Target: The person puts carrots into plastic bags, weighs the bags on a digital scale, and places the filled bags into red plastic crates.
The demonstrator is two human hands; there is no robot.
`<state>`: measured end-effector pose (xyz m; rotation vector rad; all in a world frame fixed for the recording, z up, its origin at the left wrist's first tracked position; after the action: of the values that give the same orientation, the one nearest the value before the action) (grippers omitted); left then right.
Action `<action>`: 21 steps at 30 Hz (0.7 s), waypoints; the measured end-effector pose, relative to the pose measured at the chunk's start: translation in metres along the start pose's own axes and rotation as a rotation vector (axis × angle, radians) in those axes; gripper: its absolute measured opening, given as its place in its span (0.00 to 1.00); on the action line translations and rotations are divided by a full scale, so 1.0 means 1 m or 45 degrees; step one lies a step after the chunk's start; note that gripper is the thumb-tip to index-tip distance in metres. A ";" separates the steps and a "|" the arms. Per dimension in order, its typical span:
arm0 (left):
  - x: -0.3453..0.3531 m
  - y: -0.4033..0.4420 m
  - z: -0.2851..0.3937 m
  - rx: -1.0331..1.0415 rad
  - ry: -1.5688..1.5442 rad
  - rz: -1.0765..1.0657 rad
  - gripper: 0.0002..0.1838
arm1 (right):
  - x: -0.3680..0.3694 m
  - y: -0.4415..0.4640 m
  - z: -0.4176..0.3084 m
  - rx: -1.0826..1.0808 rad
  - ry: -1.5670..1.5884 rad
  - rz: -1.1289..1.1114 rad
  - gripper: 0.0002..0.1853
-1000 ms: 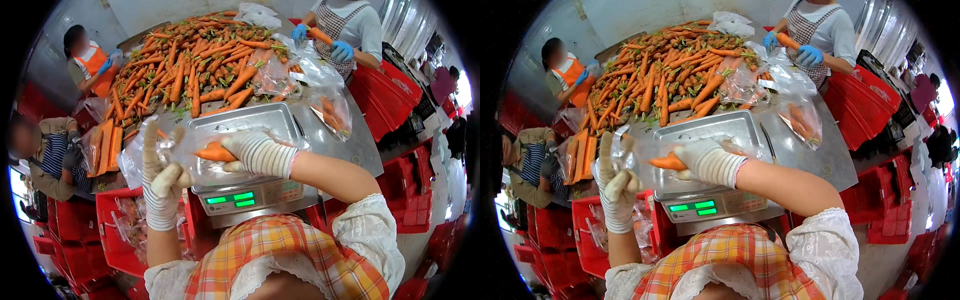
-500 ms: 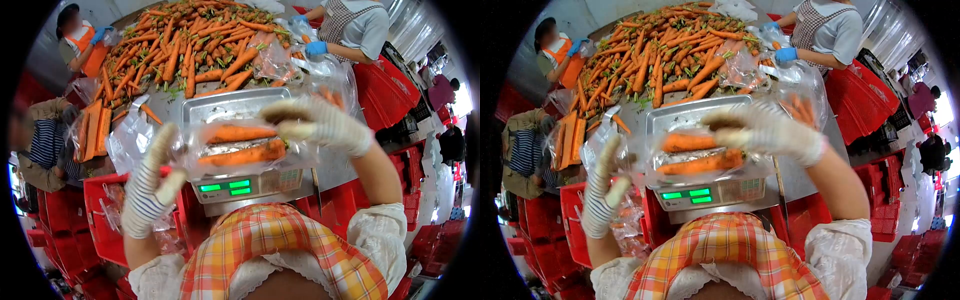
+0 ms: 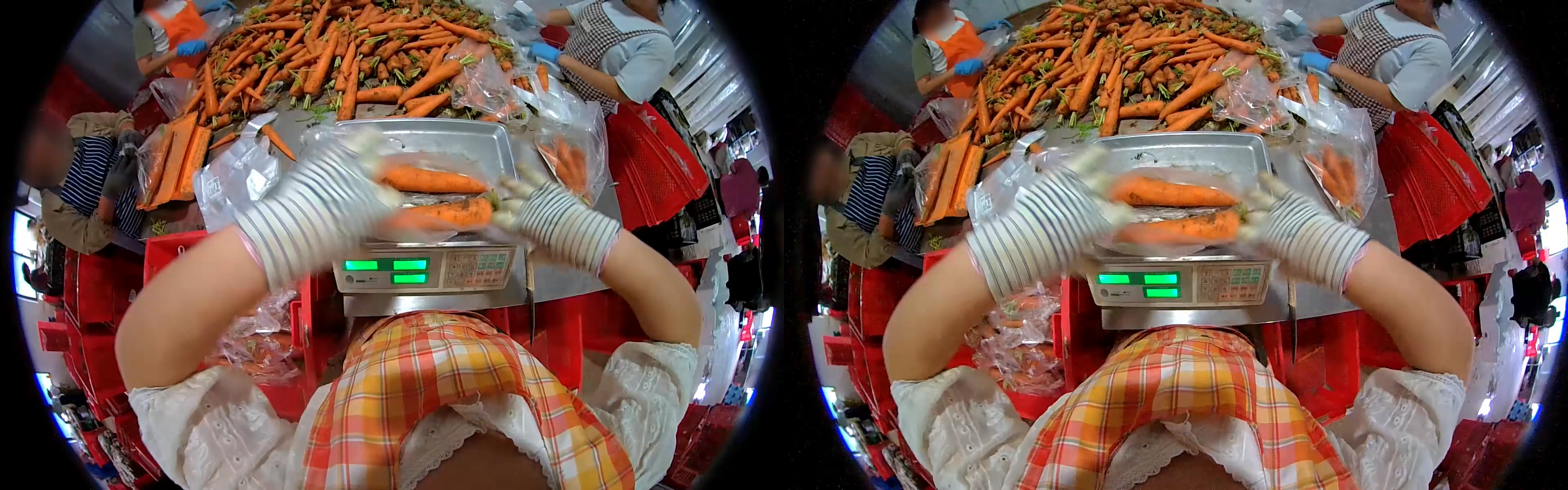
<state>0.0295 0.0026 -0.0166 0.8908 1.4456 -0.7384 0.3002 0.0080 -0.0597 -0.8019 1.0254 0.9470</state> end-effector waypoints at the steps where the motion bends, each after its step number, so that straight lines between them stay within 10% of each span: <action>1: 0.004 -0.010 -0.026 -0.077 0.276 -0.062 0.15 | 0.010 -0.009 0.016 0.122 -0.252 -0.075 0.17; 4: -0.031 -0.016 -0.062 -0.094 0.623 0.162 0.09 | -0.021 -0.006 0.065 0.308 -0.542 0.053 0.13; 8: -0.091 0.004 -0.036 0.046 0.507 0.861 0.16 | -0.086 0.001 0.082 0.620 -0.080 1.143 0.08; 10: -0.088 0.016 -0.037 -0.787 -0.340 0.829 0.15 | -0.074 0.003 0.083 0.989 0.610 1.006 0.09; 12: -0.067 0.025 -0.053 -0.431 -1.722 0.694 0.17 | -0.049 0.014 0.080 1.002 1.313 0.850 0.15; 17: 0.011 0.066 -0.037 -0.701 -2.413 0.527 0.36 | 0.008 0.069 0.024 0.849 1.863 0.952 0.21; 21: 0.039 0.081 -0.034 -0.635 -2.580 0.701 0.39 | 0.026 0.072 0.022 0.880 1.311 1.157 0.23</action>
<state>0.0832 0.0765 -0.0480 -0.1308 -0.4565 -0.4201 0.2471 0.0613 -0.0846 -0.1382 2.5769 0.7706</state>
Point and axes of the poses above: each hand's wrist, its own y-axis towards the middle knuckle, its own x-axis out of the palm, z = x × y, the point moved 2 cm from there along y, towards the middle knuckle, and after that the axes turned 9 degrees about -y, right-handed, at the moved point
